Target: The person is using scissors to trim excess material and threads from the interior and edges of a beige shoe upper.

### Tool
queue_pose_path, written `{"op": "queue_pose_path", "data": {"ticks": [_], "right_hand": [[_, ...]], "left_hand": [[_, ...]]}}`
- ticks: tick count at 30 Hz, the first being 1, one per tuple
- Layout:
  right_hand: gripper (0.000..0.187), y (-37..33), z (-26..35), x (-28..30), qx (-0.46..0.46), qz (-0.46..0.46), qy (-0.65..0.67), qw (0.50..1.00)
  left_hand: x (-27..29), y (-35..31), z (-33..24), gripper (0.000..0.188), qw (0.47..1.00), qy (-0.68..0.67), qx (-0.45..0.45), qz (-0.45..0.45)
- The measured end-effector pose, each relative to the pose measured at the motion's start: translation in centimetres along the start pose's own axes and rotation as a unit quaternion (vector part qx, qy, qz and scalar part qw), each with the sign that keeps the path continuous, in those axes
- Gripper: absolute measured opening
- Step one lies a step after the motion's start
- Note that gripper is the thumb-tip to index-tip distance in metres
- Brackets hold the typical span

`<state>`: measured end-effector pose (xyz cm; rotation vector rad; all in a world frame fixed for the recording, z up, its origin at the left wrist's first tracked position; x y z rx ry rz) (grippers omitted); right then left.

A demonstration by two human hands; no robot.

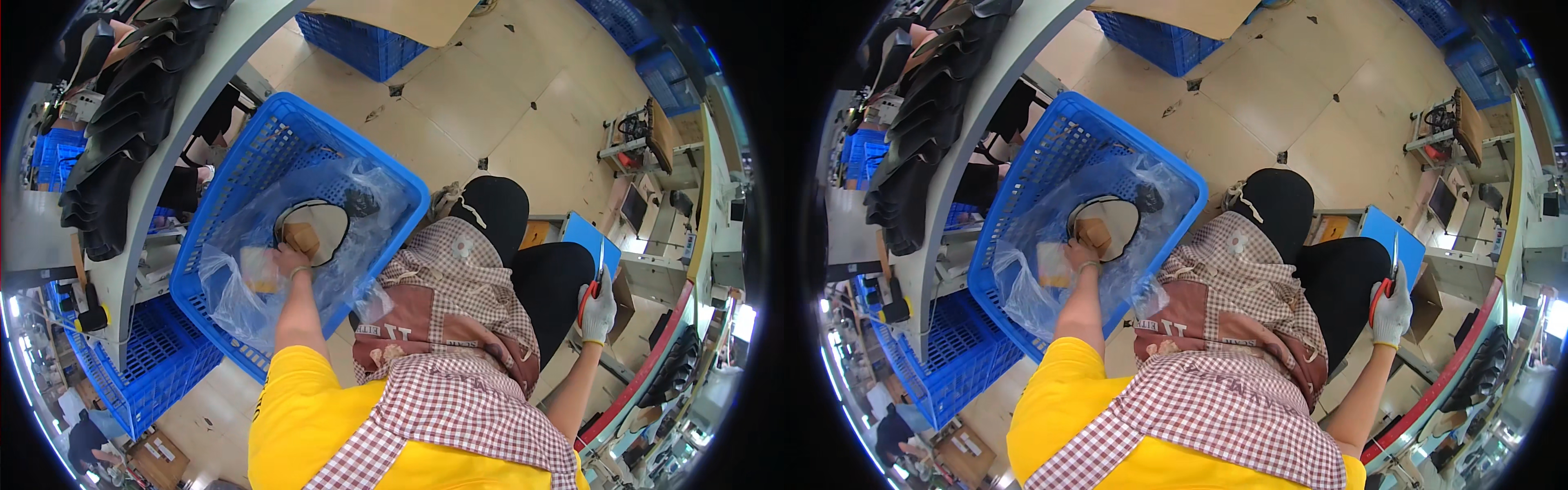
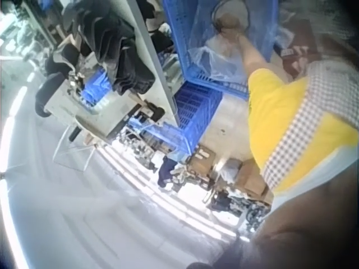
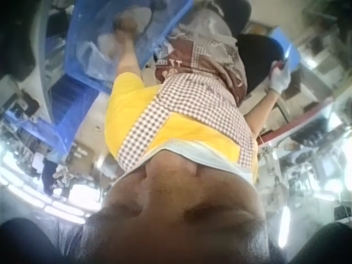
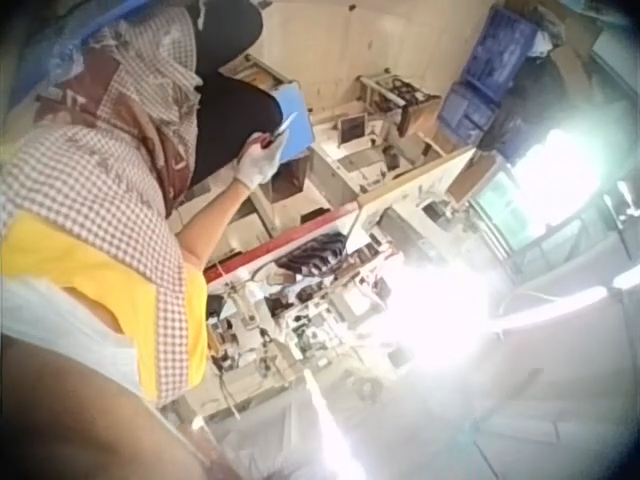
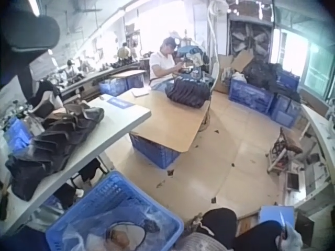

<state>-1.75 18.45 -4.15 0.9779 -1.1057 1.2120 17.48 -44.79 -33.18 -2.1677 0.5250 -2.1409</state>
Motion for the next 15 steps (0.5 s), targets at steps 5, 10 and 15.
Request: {"op": "queue_pose_path", "data": {"ticks": [5, 10, 15], "right_hand": [[0.055, 0.2, 1.1, 1.2, -0.052, -0.052, 0.012, 0.997], [0.038, -1.1, 2.9, 2.9, 0.046, -0.146, 0.072, 0.986], [0.043, -0.3, 4.4, 0.9, -0.012, -0.145, 0.04, 0.989]], "left_hand": [[0.9, 3.5, -2.0, 0.049, 0.977, -0.135, -0.124, -0.108], [-2.1, -8.5, -27.7, 0.046, 0.886, 0.063, -0.46, -0.002], [0.6, -41.4, -43.3, 0.046, 0.653, -0.085, -0.752, 0.042]]}}
Point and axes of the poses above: each hand's wrist, its own y-axis towards the middle knuckle, its own x-axis out of the back of the hand, z = x × y, the point moved 4 cm from there along y, towards the middle knuckle, and after that the axes turned 3 degrees about x, right-handed, at the moved point
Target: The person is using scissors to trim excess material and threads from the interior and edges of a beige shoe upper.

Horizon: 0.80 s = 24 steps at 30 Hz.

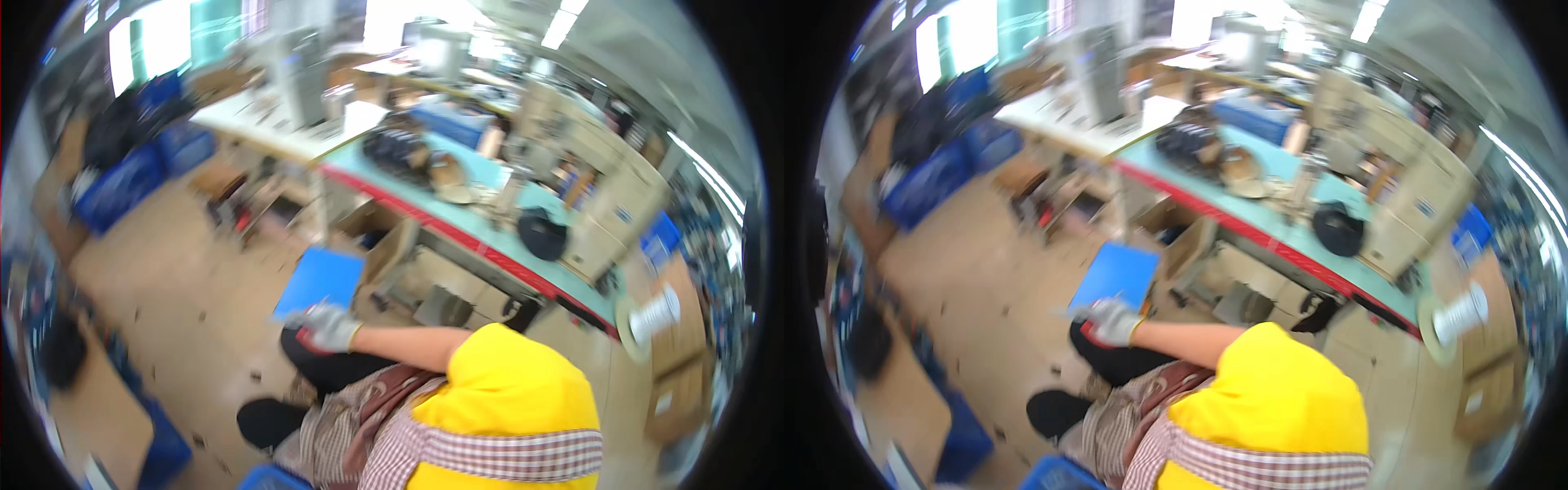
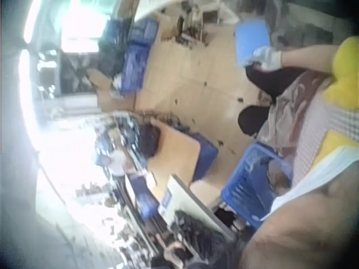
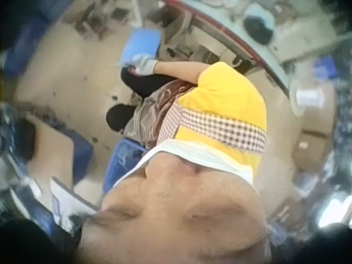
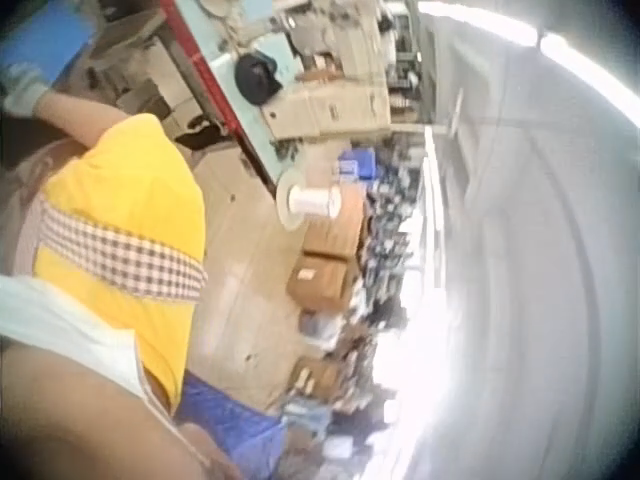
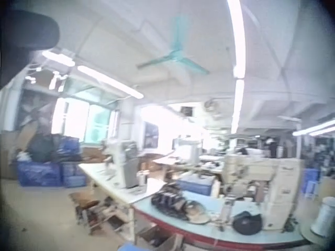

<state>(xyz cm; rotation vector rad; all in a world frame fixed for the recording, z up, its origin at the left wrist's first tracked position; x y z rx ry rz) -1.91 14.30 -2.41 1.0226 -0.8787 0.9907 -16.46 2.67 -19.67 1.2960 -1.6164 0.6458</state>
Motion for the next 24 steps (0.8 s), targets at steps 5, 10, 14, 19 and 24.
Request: {"op": "queue_pose_path", "data": {"ticks": [5, 10, 14, 19, 24], "right_hand": [[0.051, -2.9, -2.3, 0.1, -0.087, 0.001, 0.026, 0.996], [0.046, -2.6, -2.6, -0.5, -0.104, 0.001, 0.085, 0.991], [0.043, -2.6, -4.3, 0.0, -0.131, 0.023, 0.159, 0.978], [0.043, -1.9, 0.4, 4.1, -0.027, 0.036, 0.312, 0.949], [0.056, -2.3, 2.8, 6.6, 0.021, 0.069, 0.394, 0.916]], "left_hand": [[1.3, -0.4, -8.6, 0.046, 0.99, -0.065, -0.116, -0.045], [2.7, -1.6, -3.5, 0.046, 0.987, -0.075, -0.104, -0.092], [5.4, -4.4, -1.4, 0.046, 0.987, -0.071, -0.101, -0.103], [12.5, -7.9, 0.9, 0.047, 0.985, -0.068, -0.074, -0.141], [18.6, -10.5, 1.2, 0.048, 0.981, -0.076, -0.067, -0.168]]}}
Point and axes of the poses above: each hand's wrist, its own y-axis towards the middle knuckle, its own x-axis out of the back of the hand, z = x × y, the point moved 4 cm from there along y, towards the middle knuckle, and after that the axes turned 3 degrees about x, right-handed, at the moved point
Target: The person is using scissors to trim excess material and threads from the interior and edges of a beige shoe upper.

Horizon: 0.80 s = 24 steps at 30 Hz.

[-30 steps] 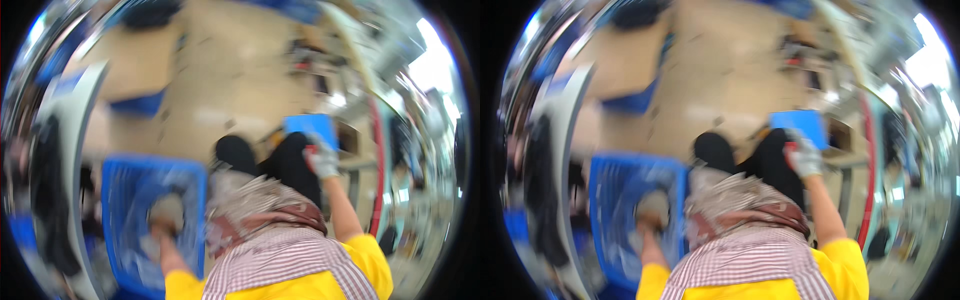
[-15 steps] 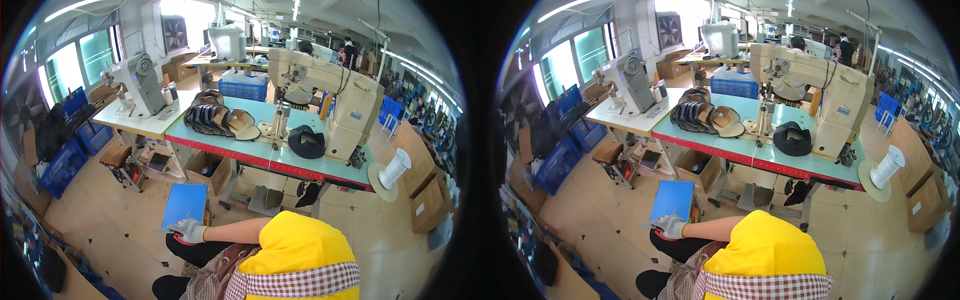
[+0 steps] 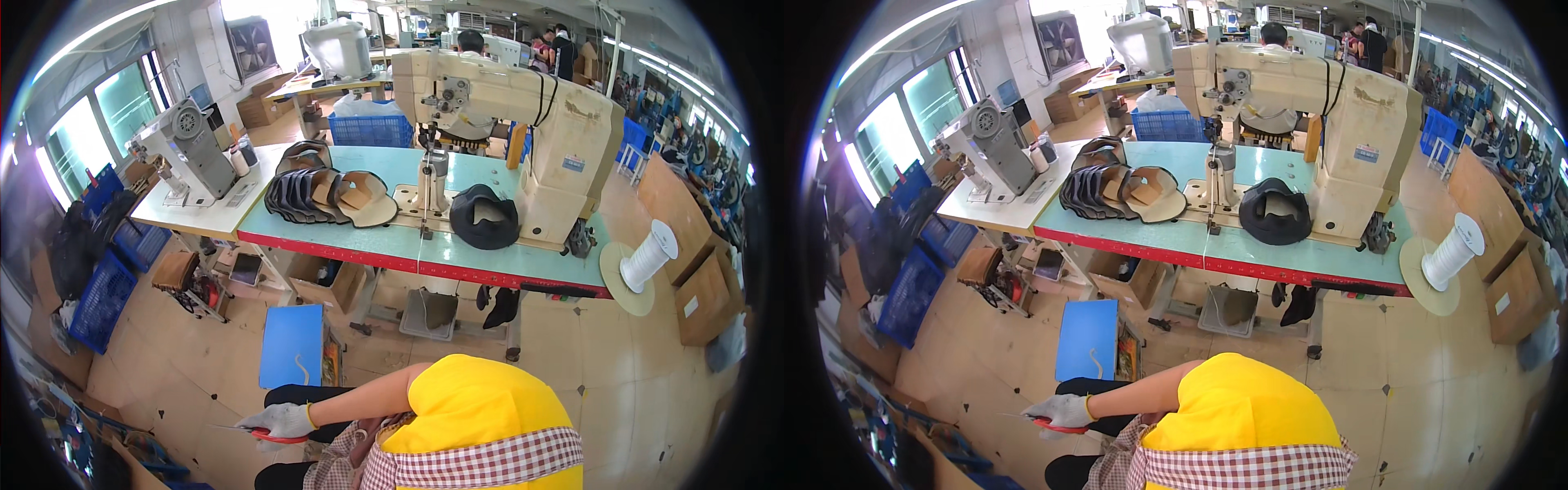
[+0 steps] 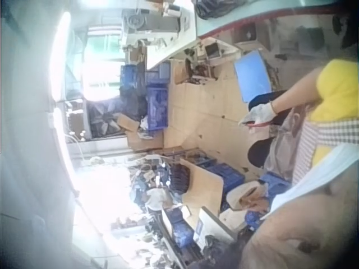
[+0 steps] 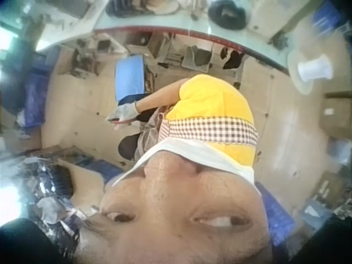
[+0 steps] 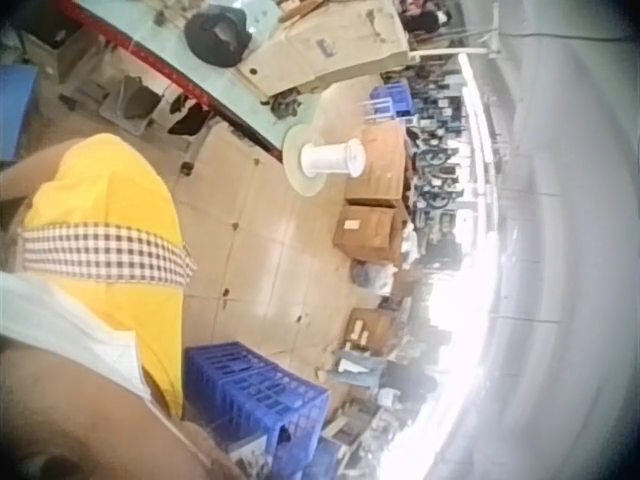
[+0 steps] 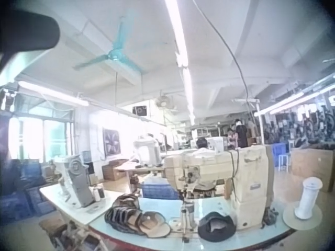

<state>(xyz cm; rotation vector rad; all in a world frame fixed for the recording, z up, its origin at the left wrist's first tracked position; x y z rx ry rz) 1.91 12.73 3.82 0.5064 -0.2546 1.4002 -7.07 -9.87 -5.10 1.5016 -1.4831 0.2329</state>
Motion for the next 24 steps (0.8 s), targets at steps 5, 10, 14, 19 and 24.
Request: {"op": "queue_pose_path", "data": {"ticks": [5, 10, 14, 19, 24], "right_hand": [[0.069, 1.8, -2.9, -1.5, 0.054, -0.104, 0.125, 0.985], [0.068, -2.2, 0.9, 2.9, 0.03, -0.099, 0.103, 0.989], [0.061, -2.4, -1.0, 3.2, 0.006, -0.144, 0.068, 0.987], [0.052, -0.9, -2.1, 0.5, 0.049, -0.206, 0.061, 0.975], [0.033, 0.6, -1.3, 0.3, 0.015, -0.154, 0.021, 0.988]], "left_hand": [[4.5, 0.2, -1.1, 0.049, 0.999, -0.012, 0.004, -0.029], [5.2, 0.3, -4.0, 0.053, 0.995, -0.071, -0.002, -0.066], [3.8, 1.2, -5.6, 0.057, 0.975, -0.177, -0.009, -0.131], [-3.9, 1.1, -2.7, 0.056, 0.867, -0.455, 0.203, 0.024], [-8.9, -1.8, 0.2, 0.067, 0.545, -0.701, 0.435, 0.148]]}}
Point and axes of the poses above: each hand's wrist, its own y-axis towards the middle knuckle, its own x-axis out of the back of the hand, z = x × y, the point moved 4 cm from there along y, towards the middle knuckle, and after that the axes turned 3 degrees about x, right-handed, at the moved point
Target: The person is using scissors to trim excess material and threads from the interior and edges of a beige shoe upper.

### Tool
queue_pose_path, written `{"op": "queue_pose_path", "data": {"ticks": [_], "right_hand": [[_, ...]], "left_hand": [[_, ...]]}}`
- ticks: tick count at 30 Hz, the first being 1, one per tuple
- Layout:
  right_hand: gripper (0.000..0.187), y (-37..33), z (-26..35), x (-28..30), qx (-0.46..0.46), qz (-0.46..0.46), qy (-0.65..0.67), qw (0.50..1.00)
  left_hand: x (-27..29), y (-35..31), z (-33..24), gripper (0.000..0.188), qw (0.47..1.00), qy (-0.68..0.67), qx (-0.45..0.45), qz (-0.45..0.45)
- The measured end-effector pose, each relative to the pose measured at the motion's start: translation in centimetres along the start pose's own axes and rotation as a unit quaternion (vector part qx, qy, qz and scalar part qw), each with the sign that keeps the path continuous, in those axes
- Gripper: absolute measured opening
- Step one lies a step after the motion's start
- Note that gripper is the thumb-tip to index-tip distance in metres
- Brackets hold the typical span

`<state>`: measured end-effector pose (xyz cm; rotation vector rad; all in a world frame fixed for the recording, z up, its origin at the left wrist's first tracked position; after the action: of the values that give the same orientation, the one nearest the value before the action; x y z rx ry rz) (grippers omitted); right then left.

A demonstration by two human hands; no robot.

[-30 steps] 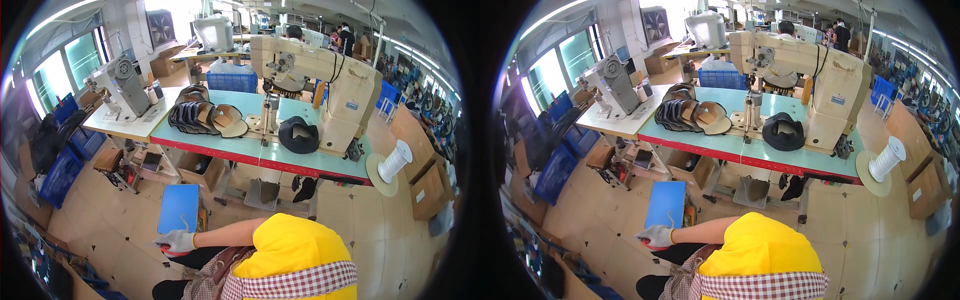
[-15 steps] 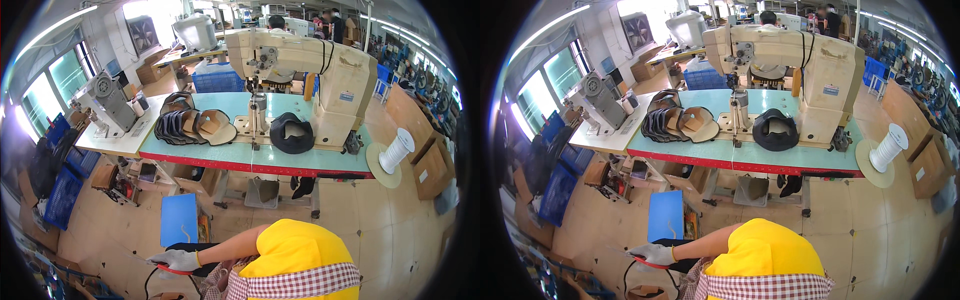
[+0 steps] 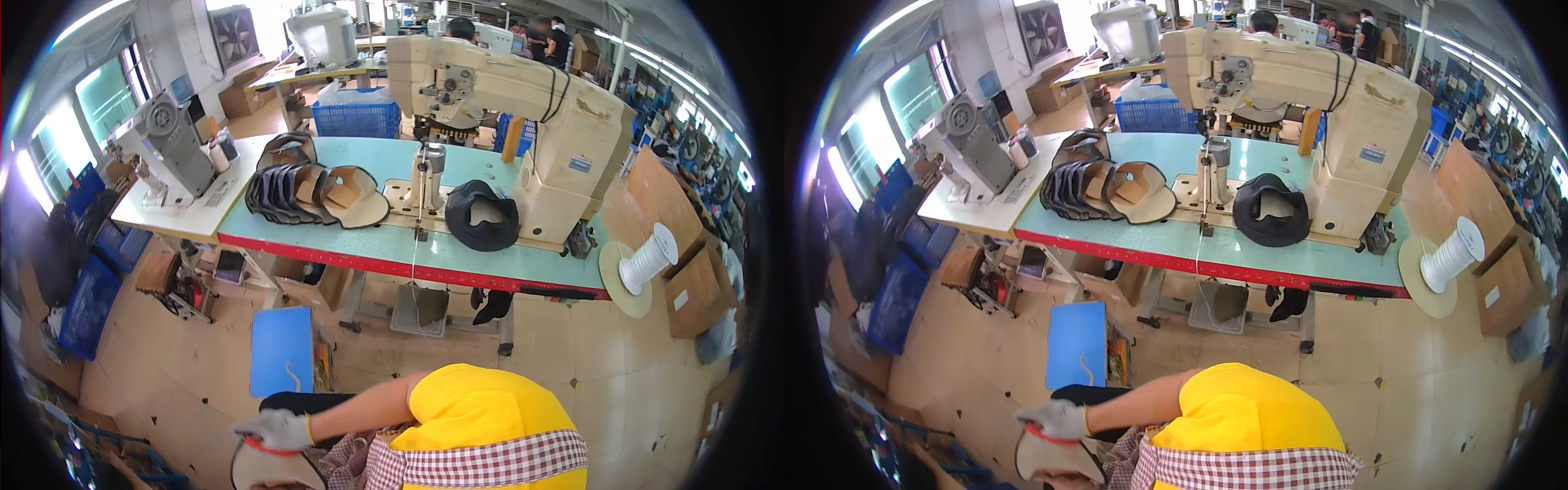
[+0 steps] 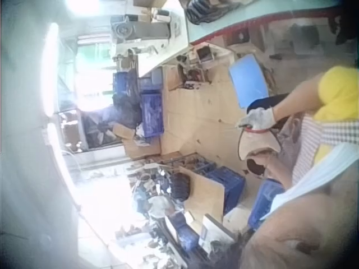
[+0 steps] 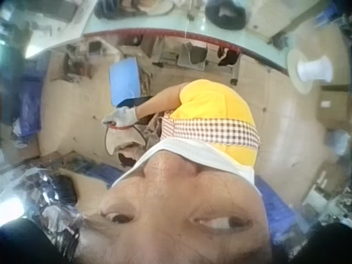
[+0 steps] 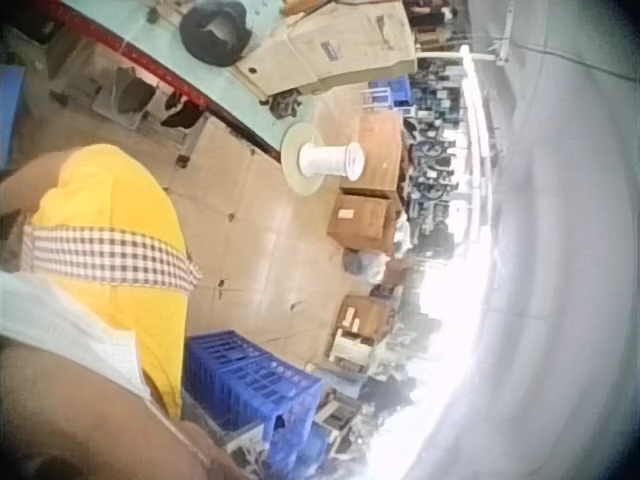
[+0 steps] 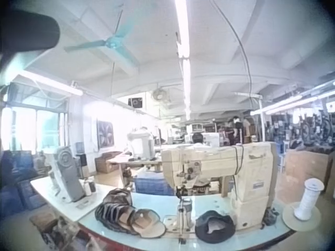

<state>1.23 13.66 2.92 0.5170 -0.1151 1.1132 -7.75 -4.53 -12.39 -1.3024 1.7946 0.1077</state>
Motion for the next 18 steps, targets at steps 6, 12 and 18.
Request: {"op": "queue_pose_path", "data": {"ticks": [6, 12, 18], "right_hand": [[0.024, 2.6, -11.6, 6.2, -0.244, -0.066, 0.091, 0.963], [0.034, 2.2, -15.6, 6.4, -0.071, 0.034, -0.199, 0.977], [0.049, 4.0, -15.8, 3.5, -0.174, 0.094, -0.177, 0.964]], "left_hand": [[-5.4, -3.5, -0.8, 0.037, 0.994, 0.025, 0.107, -0.013], [-2.4, -4.3, 0.8, 0.027, 0.816, 0.503, -0.257, -0.122], [-3.3, -8.2, 5.4, 0.019, 0.887, 0.459, -0.023, 0.035]]}}
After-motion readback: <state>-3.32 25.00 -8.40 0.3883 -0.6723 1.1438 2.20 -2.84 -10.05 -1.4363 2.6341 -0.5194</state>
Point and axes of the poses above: each hand's wrist, its own y-axis towards the middle knuckle, its own x-axis out of the back of the hand, z = x × y, the point moved 4 cm from there along y, towards the middle knuckle, and after that the axes turned 3 degrees about x, right-handed, at the moved point
